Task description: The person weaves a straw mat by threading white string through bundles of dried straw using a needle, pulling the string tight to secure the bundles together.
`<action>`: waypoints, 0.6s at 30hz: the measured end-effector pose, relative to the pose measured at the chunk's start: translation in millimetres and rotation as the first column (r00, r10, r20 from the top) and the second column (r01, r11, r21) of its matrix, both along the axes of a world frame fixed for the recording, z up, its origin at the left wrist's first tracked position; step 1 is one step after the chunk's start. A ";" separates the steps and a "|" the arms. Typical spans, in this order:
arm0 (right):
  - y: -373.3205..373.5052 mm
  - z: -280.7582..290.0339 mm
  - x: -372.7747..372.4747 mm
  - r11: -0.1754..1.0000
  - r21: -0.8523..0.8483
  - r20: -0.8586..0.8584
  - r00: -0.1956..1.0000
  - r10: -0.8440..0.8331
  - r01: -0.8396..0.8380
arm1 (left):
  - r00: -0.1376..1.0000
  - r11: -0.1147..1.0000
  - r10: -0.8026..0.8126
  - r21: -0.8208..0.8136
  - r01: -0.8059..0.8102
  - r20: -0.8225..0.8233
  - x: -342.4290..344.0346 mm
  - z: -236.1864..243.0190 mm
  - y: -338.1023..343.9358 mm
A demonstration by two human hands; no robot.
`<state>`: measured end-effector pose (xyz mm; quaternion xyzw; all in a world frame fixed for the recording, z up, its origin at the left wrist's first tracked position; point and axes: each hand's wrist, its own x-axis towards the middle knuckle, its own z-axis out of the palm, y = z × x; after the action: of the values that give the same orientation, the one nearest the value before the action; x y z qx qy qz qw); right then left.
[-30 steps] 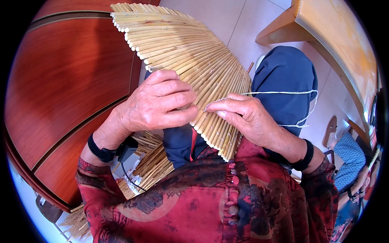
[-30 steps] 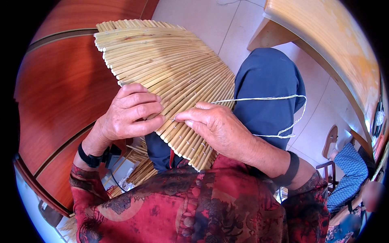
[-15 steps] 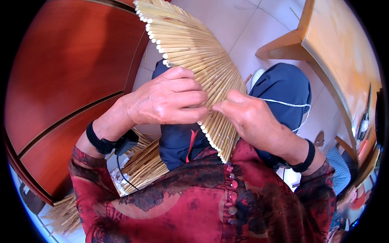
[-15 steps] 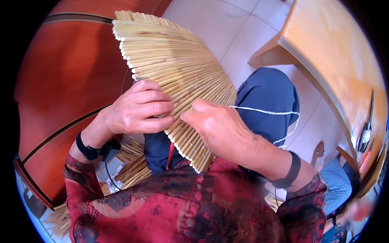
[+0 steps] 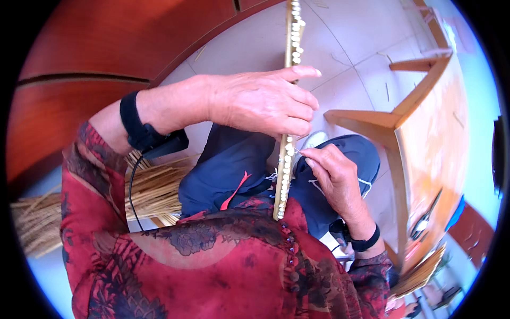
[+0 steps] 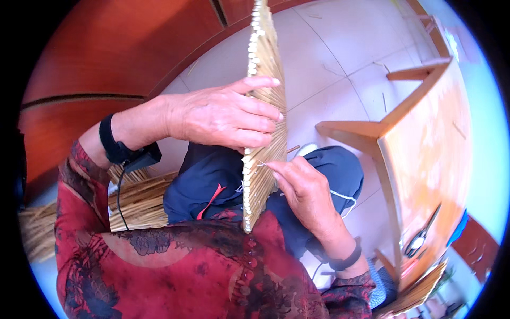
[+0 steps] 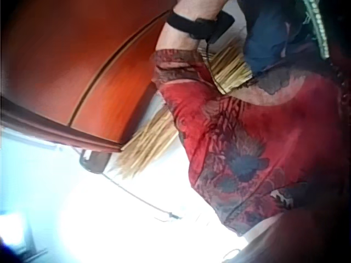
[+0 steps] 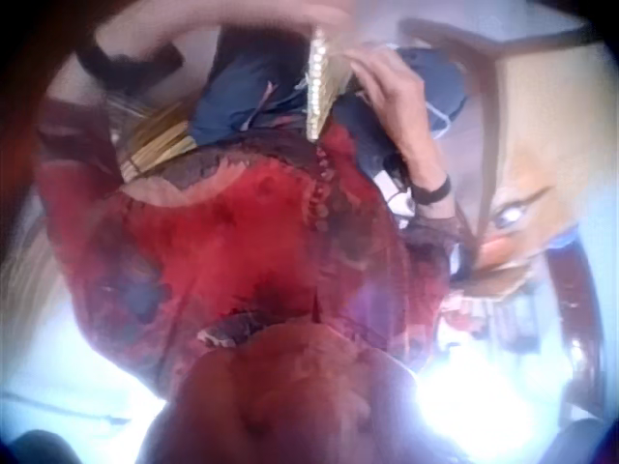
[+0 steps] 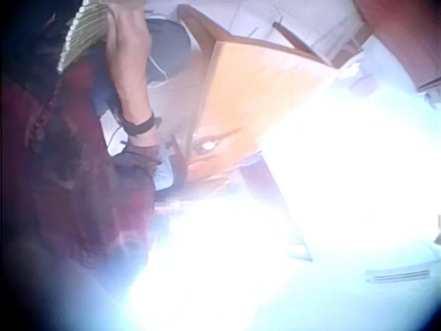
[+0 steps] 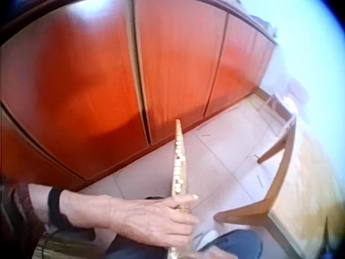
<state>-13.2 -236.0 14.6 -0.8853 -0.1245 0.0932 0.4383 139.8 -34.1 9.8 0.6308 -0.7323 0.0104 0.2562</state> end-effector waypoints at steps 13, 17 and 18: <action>-0.6 -0.2 -9.6 0.994 -0.059 -0.004 0.996 -0.094 0.094 | 0.988 0.972 -0.146 -0.180 0.151 0.040 7.0 -15.4 -12.4; -5.7 -2.6 -5.4 0.991 -0.080 -0.053 0.992 -0.110 0.106 | 0.985 0.966 -0.168 -0.193 0.170 0.025 8.1 -18.0 -17.7; -6.6 -2.0 -5.6 0.989 -0.119 -0.050 0.995 -0.092 0.085 | 0.987 0.967 -0.159 -0.197 0.161 0.023 8.0 -18.5 -17.1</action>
<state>-18.7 -242.6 12.7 -0.9112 -0.0674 0.1052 0.3926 147.8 -51.2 -8.7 0.5410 -0.7772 0.0647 0.3149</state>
